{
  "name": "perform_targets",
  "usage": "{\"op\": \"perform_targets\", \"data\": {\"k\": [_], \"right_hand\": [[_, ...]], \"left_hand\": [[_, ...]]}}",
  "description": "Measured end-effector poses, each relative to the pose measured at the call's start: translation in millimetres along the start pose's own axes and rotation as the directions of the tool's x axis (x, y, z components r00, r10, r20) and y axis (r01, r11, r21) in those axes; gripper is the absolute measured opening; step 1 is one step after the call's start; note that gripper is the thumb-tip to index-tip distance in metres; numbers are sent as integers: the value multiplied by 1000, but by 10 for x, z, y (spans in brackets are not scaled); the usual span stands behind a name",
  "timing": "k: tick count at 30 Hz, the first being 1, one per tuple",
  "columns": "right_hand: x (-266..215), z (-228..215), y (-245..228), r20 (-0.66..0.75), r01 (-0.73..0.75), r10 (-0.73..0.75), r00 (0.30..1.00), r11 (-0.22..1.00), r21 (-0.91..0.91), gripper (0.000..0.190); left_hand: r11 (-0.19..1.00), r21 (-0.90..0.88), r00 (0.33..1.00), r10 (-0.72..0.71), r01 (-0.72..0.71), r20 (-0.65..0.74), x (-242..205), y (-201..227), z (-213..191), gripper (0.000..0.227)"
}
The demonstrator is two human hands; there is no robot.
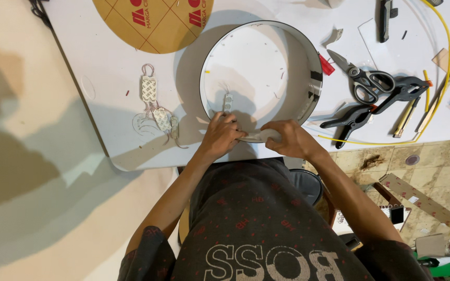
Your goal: The person applies glue to a circular metal frame and attaches a white plastic strip along its edge. They use a clamp to secure the strip in place while the glue sets, then remove the clamp and continue adjusting the strip by hand.
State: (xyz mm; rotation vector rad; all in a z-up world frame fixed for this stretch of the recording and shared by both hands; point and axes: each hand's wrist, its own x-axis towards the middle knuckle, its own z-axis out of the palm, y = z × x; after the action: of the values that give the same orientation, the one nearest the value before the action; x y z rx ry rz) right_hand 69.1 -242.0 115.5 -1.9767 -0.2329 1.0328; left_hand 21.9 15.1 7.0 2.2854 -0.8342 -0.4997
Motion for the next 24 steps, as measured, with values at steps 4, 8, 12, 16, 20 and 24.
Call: {"op": "perform_targets", "data": {"k": [4, 8, 12, 16, 20, 24], "right_hand": [[28, 13, 4, 21, 14, -15, 1000, 999, 31, 37], [47, 9, -8, 16, 37, -37, 999, 999, 19, 36], [65, 15, 40, 44, 19, -20, 999, 999, 29, 36], [88, 5, 54, 47, 31, -33, 998, 999, 38, 35], [155, -5, 189, 58, 38, -38, 998, 999, 1, 35], [180, -98, 178, 93, 28, -28, 995, 1000, 3, 34]], "left_hand": [[1000, 21, 1000, 5, -5, -5, -27, -16, 39, 11], [1000, 4, 1000, -10, 10, -15, -17, 5, 2, 13], [1000, 13, 1000, 3, -3, -23, -2, -9, 2, 16], [1000, 10, 1000, -19, 19, -2, -1, 29, -14, 18], [1000, -4, 999, -31, 31, -9, 8, 50, 10, 19], [999, -23, 999, -50, 49, -10, 23, 116, -89, 19]]}}
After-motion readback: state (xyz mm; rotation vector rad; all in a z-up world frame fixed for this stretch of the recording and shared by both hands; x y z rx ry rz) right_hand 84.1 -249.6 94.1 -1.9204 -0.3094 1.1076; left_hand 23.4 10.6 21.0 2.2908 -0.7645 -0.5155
